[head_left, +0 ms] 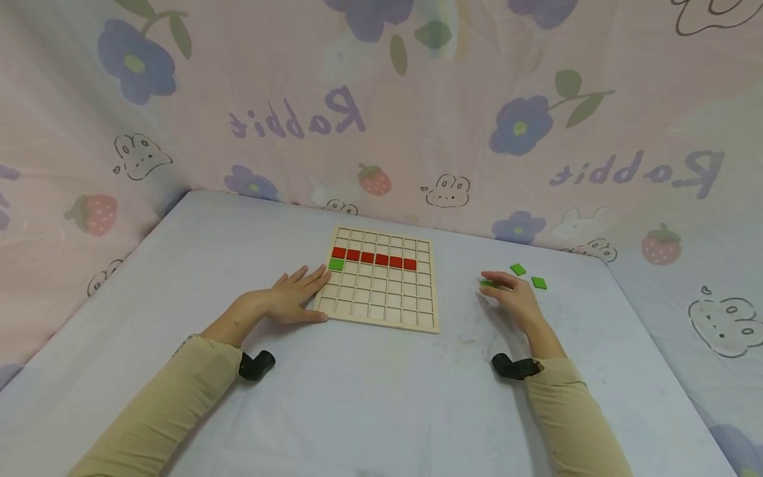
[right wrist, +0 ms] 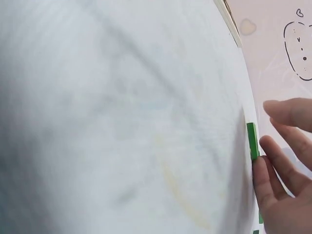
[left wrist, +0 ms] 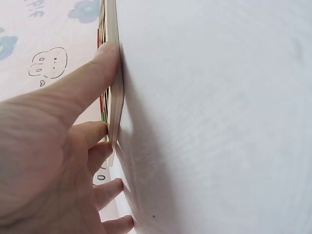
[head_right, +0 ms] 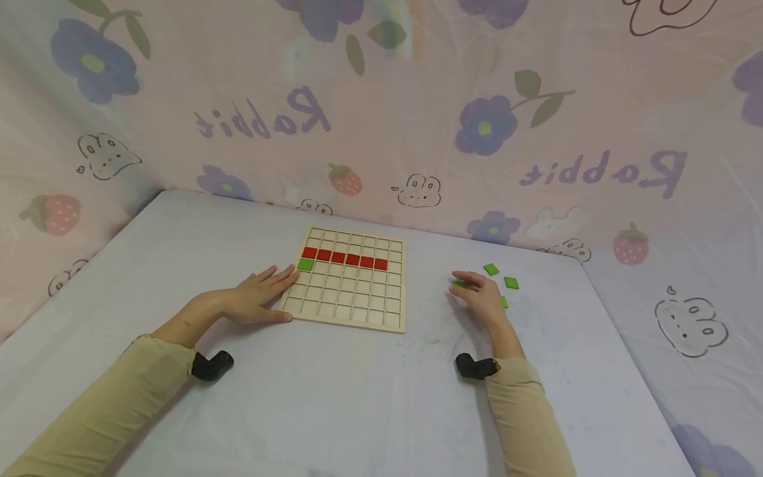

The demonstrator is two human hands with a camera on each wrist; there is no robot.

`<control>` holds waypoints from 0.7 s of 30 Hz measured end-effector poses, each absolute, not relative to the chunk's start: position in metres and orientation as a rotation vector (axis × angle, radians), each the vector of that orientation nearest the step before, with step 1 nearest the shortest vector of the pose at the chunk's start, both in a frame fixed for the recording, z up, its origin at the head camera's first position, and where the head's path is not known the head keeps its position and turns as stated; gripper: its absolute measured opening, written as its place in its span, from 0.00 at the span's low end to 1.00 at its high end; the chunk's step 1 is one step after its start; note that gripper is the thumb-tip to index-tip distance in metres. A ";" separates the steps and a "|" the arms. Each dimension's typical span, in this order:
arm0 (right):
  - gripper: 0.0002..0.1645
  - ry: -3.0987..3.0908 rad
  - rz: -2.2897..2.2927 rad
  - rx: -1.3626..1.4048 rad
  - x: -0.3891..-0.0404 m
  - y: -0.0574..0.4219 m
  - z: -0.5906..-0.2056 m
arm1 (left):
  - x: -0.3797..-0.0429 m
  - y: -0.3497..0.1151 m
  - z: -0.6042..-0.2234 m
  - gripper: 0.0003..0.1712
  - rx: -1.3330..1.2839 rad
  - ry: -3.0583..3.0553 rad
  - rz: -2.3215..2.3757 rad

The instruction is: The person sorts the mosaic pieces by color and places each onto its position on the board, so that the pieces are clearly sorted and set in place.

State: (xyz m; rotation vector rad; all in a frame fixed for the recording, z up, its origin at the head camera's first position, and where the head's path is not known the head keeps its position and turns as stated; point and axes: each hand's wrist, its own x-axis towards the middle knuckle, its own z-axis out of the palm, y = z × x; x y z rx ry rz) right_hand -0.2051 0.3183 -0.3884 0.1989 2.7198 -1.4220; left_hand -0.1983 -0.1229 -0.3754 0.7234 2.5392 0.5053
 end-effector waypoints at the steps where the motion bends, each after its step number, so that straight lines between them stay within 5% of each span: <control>1: 0.31 2.719 -1.422 0.196 -0.205 0.319 -0.388 | -0.198 -0.123 -0.375 0.49 0.724 2.540 0.507; 21: 0.30 2.736 -1.384 0.122 -0.203 0.322 -0.392 | -0.198 -0.124 -0.373 0.50 0.731 2.534 0.517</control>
